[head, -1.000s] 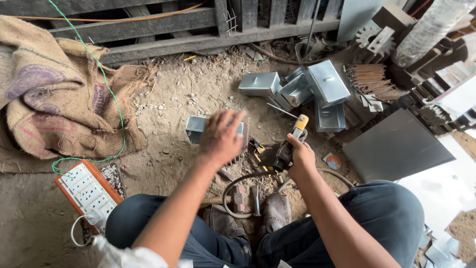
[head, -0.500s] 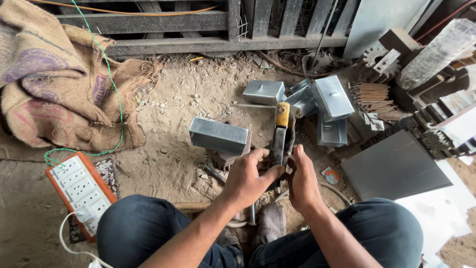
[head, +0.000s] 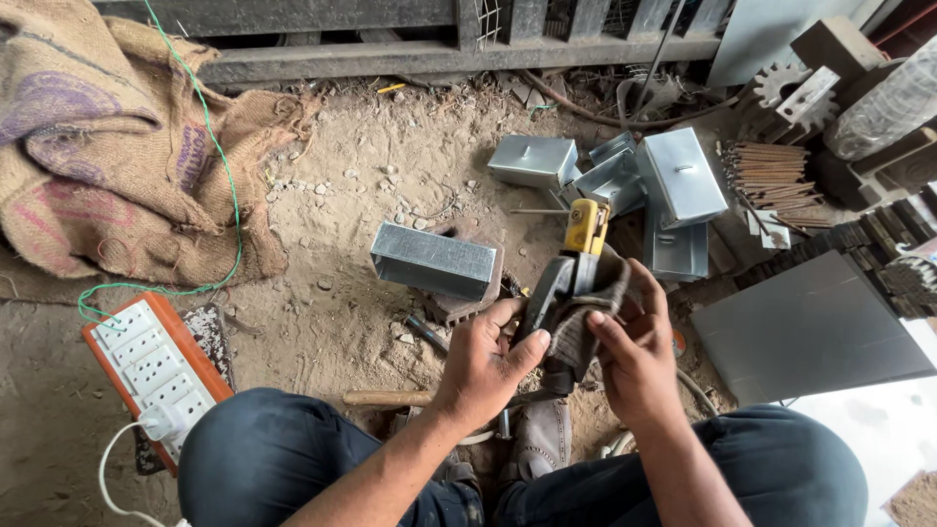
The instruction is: The person is welding a rectangular metal box using a handheld welding torch. They sit on the ground, hold the box with one hand, and apply the welding torch to the seams, creating sparks. The person occasionally uses a hammer to tap the box after welding.
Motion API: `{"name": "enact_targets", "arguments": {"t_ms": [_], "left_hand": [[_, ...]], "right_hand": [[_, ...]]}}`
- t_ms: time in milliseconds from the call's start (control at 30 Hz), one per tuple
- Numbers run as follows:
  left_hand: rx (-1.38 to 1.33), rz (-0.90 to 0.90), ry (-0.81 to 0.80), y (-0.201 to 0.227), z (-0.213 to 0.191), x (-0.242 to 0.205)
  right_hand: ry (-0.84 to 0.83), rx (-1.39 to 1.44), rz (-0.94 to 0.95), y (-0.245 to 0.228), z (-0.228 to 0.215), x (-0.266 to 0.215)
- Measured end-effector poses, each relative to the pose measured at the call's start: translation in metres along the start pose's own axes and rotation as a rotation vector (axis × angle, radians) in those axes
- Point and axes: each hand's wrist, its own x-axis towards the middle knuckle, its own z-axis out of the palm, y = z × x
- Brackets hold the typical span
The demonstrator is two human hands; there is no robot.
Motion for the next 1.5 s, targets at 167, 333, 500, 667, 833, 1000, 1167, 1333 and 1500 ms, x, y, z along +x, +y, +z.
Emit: {"name": "enact_targets", "arguments": {"t_ms": [167, 333, 500, 667, 833, 1000, 1167, 1333, 1500], "left_hand": [[-0.057, 0.007, 0.011, 0.002, 0.002, 0.001], [-0.058, 0.003, 0.037, -0.006, 0.003, 0.002], [-0.152, 0.006, -0.087, -0.012, 0.007, -0.002], [-0.064, 0.009, -0.18, -0.006, 0.001, -0.001], [0.241, 0.022, -0.183, -0.002, 0.005, 0.001], [0.271, 0.177, -0.154, -0.001, 0.009, -0.003], [0.181, 0.167, -0.183, 0.004, 0.009, -0.005], [0.155, 0.149, -0.134, 0.007, 0.008, -0.006], [0.314, 0.279, -0.18, -0.004, 0.009, -0.004]], "right_hand": [[-0.081, -0.177, 0.013, -0.021, 0.002, -0.004], [-0.234, -0.548, -0.151, -0.025, 0.013, -0.014], [-0.127, -0.333, 0.087, -0.018, 0.018, -0.011], [-0.035, -0.089, 0.243, -0.007, 0.013, -0.021], [0.104, 0.107, 0.076, 0.016, 0.011, -0.03], [0.129, 0.173, 0.141, 0.022, 0.01, -0.033], [0.118, 0.127, 0.145, 0.014, 0.02, -0.034], [0.132, -0.304, -0.023, 0.006, 0.026, -0.034], [0.091, -0.56, -0.214, 0.002, 0.019, -0.028]]}}
